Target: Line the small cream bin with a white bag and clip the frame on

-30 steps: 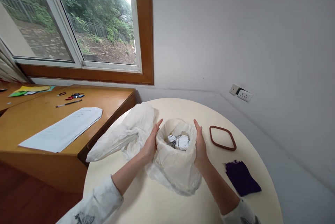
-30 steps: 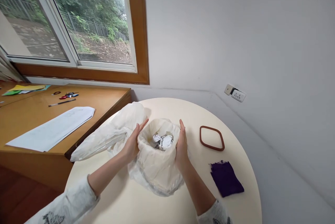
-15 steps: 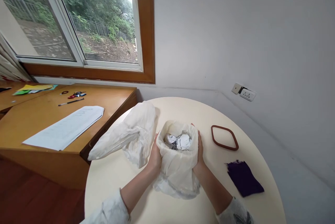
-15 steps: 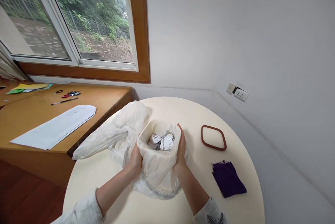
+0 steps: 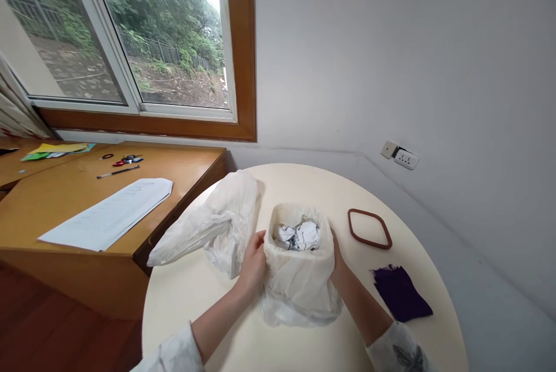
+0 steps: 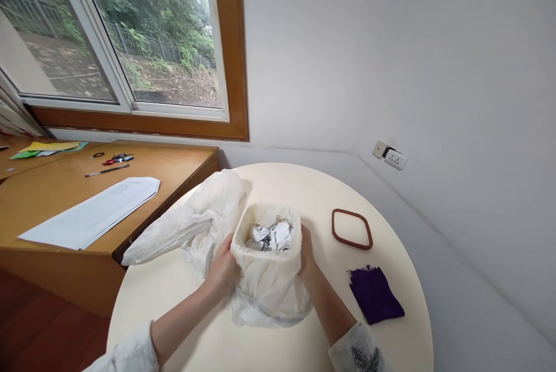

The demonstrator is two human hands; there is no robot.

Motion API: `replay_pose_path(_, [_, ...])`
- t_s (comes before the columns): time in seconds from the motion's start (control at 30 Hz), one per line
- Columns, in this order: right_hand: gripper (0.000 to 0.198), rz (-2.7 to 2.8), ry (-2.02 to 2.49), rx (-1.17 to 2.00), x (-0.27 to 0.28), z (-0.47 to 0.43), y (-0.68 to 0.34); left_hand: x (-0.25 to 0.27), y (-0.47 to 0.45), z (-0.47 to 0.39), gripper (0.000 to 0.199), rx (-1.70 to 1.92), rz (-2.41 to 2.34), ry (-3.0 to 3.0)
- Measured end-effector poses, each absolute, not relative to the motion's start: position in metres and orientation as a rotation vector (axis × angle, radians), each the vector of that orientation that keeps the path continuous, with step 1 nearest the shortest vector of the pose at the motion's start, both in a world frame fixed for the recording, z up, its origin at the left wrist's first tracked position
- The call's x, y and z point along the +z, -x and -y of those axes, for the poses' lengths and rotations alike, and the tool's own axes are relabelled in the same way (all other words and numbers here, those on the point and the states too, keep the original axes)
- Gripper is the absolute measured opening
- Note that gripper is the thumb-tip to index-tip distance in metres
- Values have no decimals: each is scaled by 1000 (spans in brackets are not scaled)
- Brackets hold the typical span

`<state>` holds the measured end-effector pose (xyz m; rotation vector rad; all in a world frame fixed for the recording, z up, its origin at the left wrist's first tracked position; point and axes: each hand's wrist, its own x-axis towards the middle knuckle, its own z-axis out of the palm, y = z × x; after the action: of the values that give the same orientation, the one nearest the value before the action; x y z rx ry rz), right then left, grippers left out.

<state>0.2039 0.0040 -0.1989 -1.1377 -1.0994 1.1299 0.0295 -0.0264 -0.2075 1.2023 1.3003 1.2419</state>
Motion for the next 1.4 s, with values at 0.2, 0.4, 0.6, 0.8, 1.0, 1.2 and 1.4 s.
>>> replay_pose_path(0.2, [25,1037,1201,694,-143,-15,-237,-159,4,21,13,1585,-1258,-1608])
replay_pose_path(0.4, [25,2262,1260,585,-61,6,-223,-119,12,25,21,1010,-848,-2469])
replay_pose_path(0.6, [21,3003,1458,163,-64,-2,-190,-127,11,23,21,889,-805,-2654])
replay_pose_path(0.8, [14,2927,1523,331,-85,-15,-186,-136,13,31,24,909,-934,-2566])
replay_pose_path(1.0, [10,2898,1574,416,-91,-21,-186,-148,9,37,41,878,-1066,-2372])
replay_pose_path(1.2, [21,2541,1305,742,-62,-6,-209,-149,10,38,74,959,-1066,-2200])
replay_pose_path(1.4, [40,1622,1121,856,-92,-6,-235,-133,14,18,109,915,-1018,-2046])
